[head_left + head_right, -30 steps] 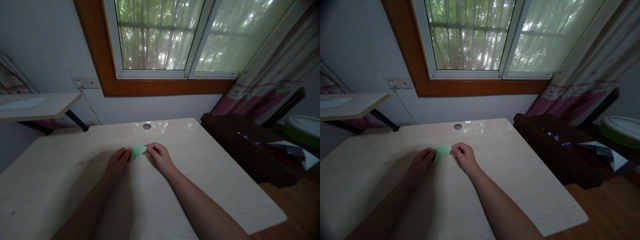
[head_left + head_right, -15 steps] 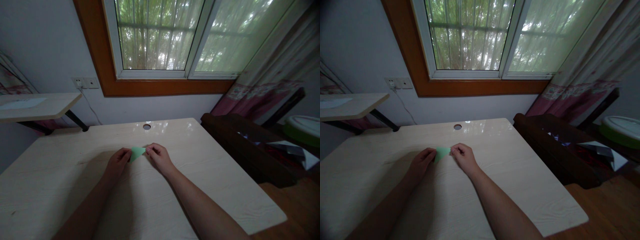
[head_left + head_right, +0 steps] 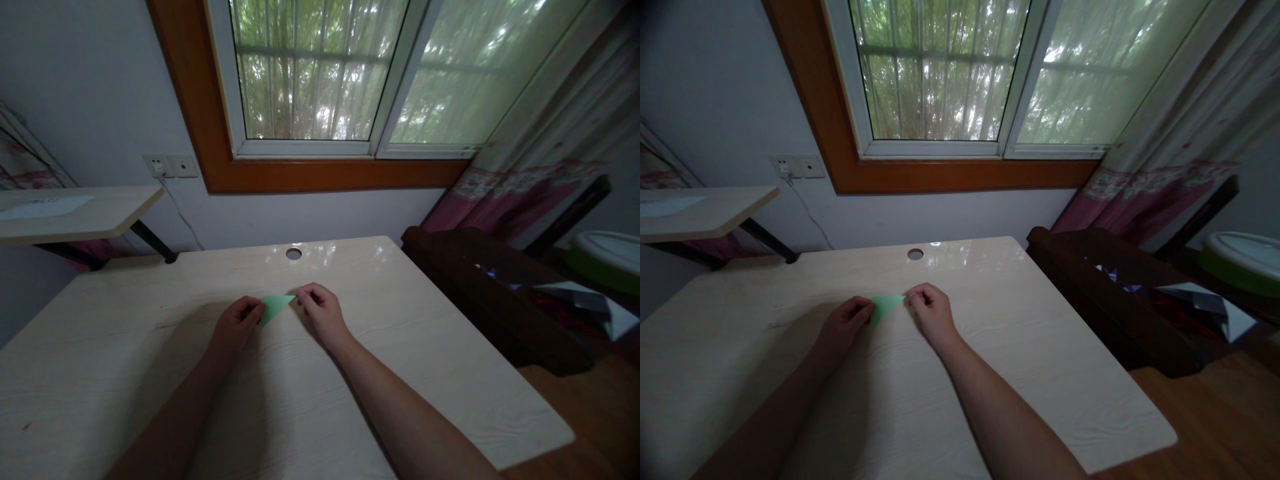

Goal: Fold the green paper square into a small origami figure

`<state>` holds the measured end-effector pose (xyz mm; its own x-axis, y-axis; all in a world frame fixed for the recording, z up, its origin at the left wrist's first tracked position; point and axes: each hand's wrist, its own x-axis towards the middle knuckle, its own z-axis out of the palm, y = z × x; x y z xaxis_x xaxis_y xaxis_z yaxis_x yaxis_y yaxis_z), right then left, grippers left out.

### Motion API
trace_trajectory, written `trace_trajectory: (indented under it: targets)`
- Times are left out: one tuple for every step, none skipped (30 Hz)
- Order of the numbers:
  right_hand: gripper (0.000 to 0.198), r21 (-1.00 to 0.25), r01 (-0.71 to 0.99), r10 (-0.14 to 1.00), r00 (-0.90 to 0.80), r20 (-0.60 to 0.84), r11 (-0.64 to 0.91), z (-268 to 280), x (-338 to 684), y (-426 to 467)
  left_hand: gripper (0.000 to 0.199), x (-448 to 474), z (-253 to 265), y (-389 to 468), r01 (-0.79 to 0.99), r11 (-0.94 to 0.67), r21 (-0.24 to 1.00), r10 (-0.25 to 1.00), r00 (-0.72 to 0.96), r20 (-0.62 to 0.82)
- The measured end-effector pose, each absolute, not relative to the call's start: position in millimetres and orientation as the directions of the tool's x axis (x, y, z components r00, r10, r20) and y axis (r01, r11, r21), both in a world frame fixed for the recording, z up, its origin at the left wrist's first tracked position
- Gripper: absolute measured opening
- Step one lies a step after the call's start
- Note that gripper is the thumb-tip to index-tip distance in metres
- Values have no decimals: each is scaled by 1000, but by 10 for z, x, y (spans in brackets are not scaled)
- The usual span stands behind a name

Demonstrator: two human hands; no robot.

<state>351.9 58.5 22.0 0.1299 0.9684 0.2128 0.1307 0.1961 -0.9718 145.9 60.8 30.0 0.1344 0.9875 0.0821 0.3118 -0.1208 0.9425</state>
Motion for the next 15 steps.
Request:
trace_trajectory:
  targets:
    - [15,-972,133,966,149,212,193,216,3523,590,21,1458,303,610,315,-119,941,989,125,83]
    - [16,-971,139,963,161,216,195,212,3527,592,21,1456,307,613,322,-117,940,990,116,84]
    - [17,-968,149,959,169,226,201,208,3531,592,21,1455,310,616,328,-113,938,991,103,84]
    - [17,-964,159,956,173,238,211,205,3532,590,20,1453,313,619,334,-108,936,993,90,83]
    - [18,-961,166,953,174,250,222,203,3530,586,20,1450,313,622,338,-105,935,993,80,82]
    - [18,-958,167,950,171,260,232,201,3525,582,20,1448,312,625,341,-104,934,994,76,83]
    - [19,-956,164,949,165,269,243,201,3517,577,21,1447,309,628,343,-106,933,994,74,85]
    - [20,-955,158,949,153,276,252,201,3507,572,21,1445,305,630,342,-109,933,993,80,87]
    - [21,-954,150,950,135,280,260,201,3496,567,22,1445,301,631,339,-113,934,992,85,89]
    - [23,-953,142,952,110,285,268,201,3485,563,23,1447,298,633,337,-117,934,992,92,91]
    - [25,-951,136,954,79,291,279,200,3475,561,23,1449,297,634,336,-120,934,991,94,94]
    - [28,-948,133,953,43,299,291,198,3467,559,24,1453,298,635,336,-120,934,991,95,93]
    - [30,-943,135,952,4,307,304,194,3462,558,25,1457,299,637,335,-119,934,991,97,92]
    - [31,-939,140,949,-32,314,315,189,3460,558,25,1461,301,638,333,-118,936,991,103,88]
    - [32,-935,148,946,-65,317,323,183,3461,558,25,1465,301,640,325,-116,939,991,108,85]
